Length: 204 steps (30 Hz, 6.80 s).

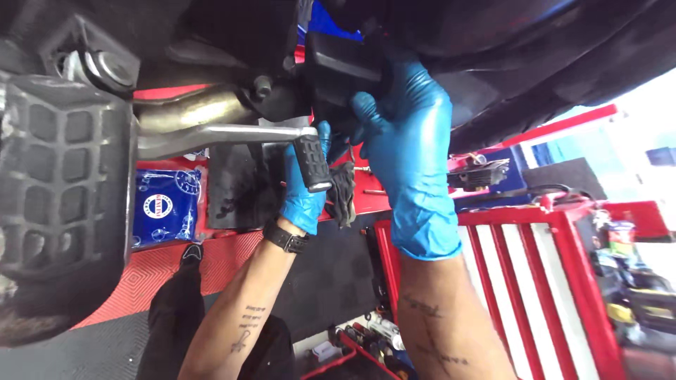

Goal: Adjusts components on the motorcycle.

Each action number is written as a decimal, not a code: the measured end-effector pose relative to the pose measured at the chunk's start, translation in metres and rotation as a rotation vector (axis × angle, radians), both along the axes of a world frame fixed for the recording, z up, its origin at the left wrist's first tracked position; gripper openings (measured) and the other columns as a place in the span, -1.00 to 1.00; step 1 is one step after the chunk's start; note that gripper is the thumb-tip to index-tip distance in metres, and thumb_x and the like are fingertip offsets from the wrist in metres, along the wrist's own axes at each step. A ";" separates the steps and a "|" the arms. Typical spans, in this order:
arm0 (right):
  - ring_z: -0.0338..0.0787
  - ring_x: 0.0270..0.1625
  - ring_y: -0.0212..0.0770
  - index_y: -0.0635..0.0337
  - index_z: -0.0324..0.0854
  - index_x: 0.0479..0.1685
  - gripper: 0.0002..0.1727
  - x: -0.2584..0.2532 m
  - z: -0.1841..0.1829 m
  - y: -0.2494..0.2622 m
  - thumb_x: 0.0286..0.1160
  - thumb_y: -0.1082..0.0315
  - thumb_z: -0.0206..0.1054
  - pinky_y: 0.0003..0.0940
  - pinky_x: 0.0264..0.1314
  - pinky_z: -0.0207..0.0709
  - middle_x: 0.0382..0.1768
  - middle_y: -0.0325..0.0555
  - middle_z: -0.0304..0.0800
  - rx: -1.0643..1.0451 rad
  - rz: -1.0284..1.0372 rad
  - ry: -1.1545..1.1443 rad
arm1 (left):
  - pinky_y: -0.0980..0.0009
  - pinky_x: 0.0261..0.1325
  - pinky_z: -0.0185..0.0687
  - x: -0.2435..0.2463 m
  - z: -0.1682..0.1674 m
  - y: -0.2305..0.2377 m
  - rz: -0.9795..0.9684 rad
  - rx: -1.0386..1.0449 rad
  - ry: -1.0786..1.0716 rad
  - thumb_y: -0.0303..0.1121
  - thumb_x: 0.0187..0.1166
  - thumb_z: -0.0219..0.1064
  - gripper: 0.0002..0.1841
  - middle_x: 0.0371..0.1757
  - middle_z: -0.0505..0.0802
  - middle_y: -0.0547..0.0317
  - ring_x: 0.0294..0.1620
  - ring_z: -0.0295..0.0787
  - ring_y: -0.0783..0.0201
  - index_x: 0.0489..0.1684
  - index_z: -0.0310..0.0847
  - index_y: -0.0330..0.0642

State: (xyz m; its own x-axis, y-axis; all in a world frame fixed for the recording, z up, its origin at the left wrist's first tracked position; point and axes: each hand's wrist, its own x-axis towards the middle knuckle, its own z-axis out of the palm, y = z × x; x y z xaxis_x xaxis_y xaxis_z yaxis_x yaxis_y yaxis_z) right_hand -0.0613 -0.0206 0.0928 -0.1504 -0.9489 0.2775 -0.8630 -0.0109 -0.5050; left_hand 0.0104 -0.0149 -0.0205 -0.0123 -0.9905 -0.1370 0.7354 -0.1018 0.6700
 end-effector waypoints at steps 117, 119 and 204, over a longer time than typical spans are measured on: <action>0.78 -0.35 -0.48 0.17 0.76 0.29 -0.64 -0.031 0.044 0.251 0.59 0.50 0.24 -0.55 -0.26 0.73 0.03 -0.28 0.92 -0.091 -0.210 -0.536 | 0.19 0.36 0.68 0.032 0.059 0.040 -0.009 0.049 -0.760 -0.04 0.73 0.27 -0.45 0.29 0.79 -0.04 0.25 0.77 0.21 0.55 0.46 -0.23; 0.79 -0.29 -0.50 0.15 0.77 0.29 -0.65 -0.034 0.044 0.242 0.61 0.48 0.23 -0.58 -0.22 0.72 0.12 -0.28 0.91 -0.115 -0.152 -0.474 | 0.08 0.40 0.64 0.030 0.077 0.041 -0.158 0.208 -0.446 0.18 0.70 0.21 -0.35 0.46 0.70 0.05 0.40 0.67 0.16 0.67 0.39 0.01; 0.68 -0.46 -0.58 0.30 0.79 0.18 -0.70 -0.016 0.062 0.198 0.57 0.40 0.32 -0.61 -0.32 0.63 -0.32 -0.20 0.88 -0.011 -0.173 -0.653 | 0.11 0.02 0.86 0.012 0.176 0.012 -0.031 0.193 -0.966 -0.33 0.79 0.16 -0.41 0.03 0.88 -0.13 -0.14 0.91 0.08 0.77 0.13 -0.28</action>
